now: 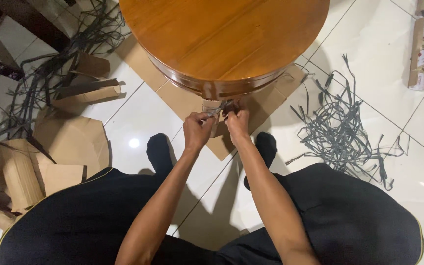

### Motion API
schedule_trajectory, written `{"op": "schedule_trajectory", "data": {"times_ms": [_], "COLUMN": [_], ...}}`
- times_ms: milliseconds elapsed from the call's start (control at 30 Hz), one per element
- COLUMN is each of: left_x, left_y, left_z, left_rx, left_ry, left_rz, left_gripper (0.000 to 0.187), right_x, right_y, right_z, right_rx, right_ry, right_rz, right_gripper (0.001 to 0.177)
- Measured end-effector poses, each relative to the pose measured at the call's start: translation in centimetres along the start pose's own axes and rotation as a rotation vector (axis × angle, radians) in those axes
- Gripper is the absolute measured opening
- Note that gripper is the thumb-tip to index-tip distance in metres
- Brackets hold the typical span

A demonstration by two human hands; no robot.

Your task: Wrapping a wooden table leg with protective paper and securing it with plastic ties

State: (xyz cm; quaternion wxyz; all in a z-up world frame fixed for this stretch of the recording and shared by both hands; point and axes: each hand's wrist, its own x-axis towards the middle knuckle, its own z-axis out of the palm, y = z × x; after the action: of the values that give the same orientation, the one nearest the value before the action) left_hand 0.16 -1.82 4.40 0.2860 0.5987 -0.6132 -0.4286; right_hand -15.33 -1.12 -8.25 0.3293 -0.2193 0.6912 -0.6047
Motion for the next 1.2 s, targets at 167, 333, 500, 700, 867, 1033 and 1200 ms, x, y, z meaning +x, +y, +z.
{"op": "schedule_trajectory", "data": {"times_ms": [167,333,500,700,867,1033,1200], "left_x": [1.0,0.1,0.1,0.0,-0.9,-0.9,-1.3], "left_y": [-1.0,-0.7,-0.7,-0.7,0.4,-0.1,-0.3], "left_z": [1.2,2.3,2.9,2.8,2.7,4.9,6.3], "left_rx": [-0.053,-0.126,-0.131,-0.136,-0.135,-0.258,-0.42], "left_ry": [-0.018,0.035,0.073,0.058,0.091,0.159,0.176], "left_rz": [-0.154,-0.255,-0.302,-0.32,-0.37,-0.39,-0.481], "left_gripper": [0.017,0.014,0.017,0.018,0.017,0.014,0.021], "right_x": [-3.4,-2.6,-3.9,-6.1,-7.6,-8.6,-9.3], "right_y": [-7.3,-6.3,-4.4,-9.5,-12.8,-12.3,-10.6], "right_z": [0.4,-0.8,-2.1,-2.5,-2.9,-2.9,-2.6], "right_rx": [0.04,-0.022,-0.348,-0.609,-0.549,-0.464,-0.463], "right_ry": [-0.008,-0.019,-0.031,-0.155,-0.195,-0.122,-0.032], "right_rz": [-0.005,-0.079,-0.285,-0.653,-0.532,-0.386,-0.233], "right_gripper": [0.015,0.013,0.031,0.016,0.015,0.007,0.01]}}
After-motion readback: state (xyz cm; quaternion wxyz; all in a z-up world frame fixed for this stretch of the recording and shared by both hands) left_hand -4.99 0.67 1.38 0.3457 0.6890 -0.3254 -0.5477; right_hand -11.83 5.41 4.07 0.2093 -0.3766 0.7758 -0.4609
